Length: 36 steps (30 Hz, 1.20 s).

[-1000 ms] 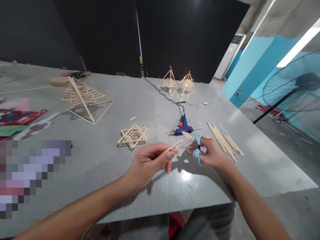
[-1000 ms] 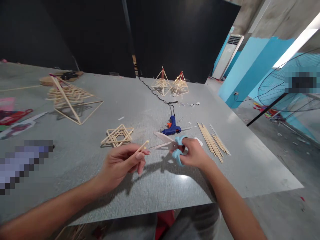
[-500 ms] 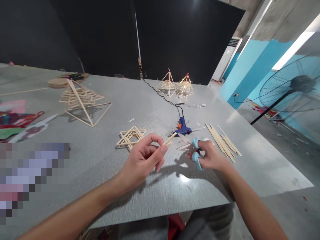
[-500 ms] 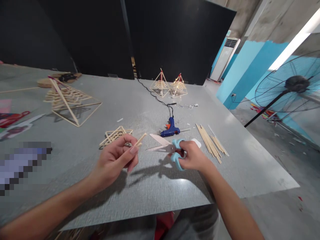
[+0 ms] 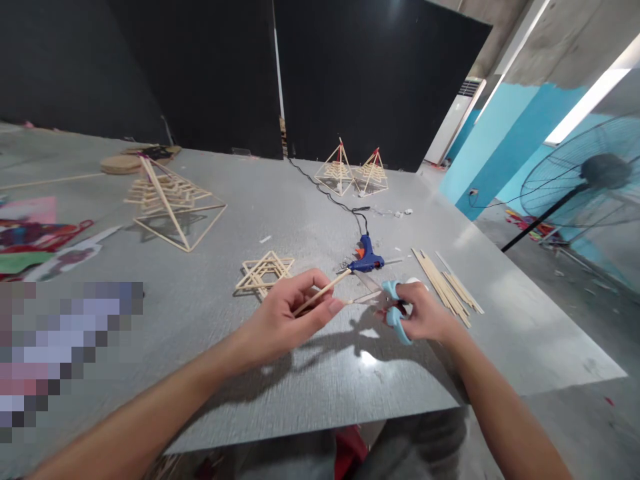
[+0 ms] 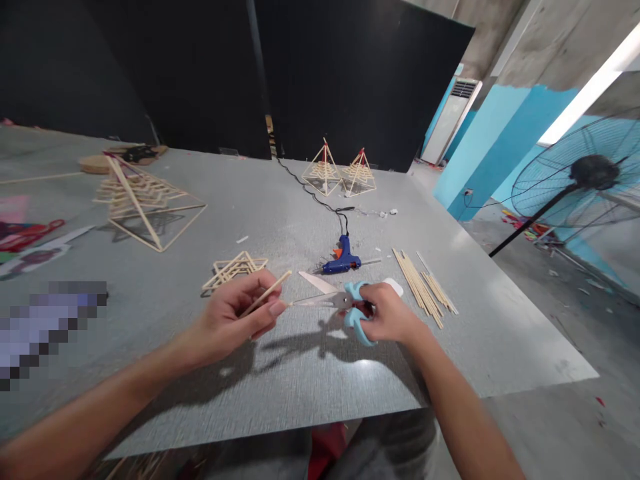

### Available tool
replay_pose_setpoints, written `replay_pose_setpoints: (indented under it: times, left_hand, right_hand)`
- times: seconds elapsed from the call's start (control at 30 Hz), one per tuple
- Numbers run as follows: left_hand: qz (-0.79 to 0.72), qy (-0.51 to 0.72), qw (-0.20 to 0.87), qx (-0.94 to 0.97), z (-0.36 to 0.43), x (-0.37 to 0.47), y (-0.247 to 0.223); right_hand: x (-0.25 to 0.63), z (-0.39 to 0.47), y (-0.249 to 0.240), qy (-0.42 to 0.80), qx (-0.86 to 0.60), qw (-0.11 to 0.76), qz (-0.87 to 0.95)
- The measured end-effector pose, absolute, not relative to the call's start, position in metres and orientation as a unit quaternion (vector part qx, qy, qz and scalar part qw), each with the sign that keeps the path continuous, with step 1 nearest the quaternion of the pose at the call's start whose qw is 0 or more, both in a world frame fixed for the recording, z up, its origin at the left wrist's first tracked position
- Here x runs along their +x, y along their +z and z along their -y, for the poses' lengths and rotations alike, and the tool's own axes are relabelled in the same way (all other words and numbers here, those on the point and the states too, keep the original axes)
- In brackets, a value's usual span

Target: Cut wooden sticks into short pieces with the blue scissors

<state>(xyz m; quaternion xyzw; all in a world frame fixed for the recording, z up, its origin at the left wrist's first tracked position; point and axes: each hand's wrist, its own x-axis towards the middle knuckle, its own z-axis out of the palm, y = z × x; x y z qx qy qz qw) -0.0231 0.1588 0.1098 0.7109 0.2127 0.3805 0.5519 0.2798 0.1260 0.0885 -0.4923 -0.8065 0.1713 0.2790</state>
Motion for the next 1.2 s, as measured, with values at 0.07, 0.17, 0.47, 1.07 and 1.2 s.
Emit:
replay_pose_setpoints:
  times: [0.07,0.17,0.47,1.07,1.2]
  left_hand:
    - [-0.204,0.403,0.506,0.735,-0.163,-0.028,0.114]
    - [-0.191,0.514,0.364,0.753,-0.168,-0.032,0.116]
    - [-0.08,0.547,0.054,0.832,-0.168,-0.037,0.121]
    - [-0.07,0.508,0.052,0.857,-0.166,-0.042,0.114]
    - [-0.074,0.497,0.05,0.863,-0.167,-0.043,0.114]
  right_hand:
    - [0.279,-0.124,0.091,0.172,-0.49,0.275,0.809]
    - [0.273,-0.121,0.091,0.165,-0.487,0.284,0.809]
    - [0.26,-0.115,0.081,0.161,-0.454,0.305,0.821]
    - [0.269,-0.117,0.078,0.157,-0.462,0.241,0.839]
    - [0.268,-0.116,0.079,0.163,-0.474,0.234,0.833]
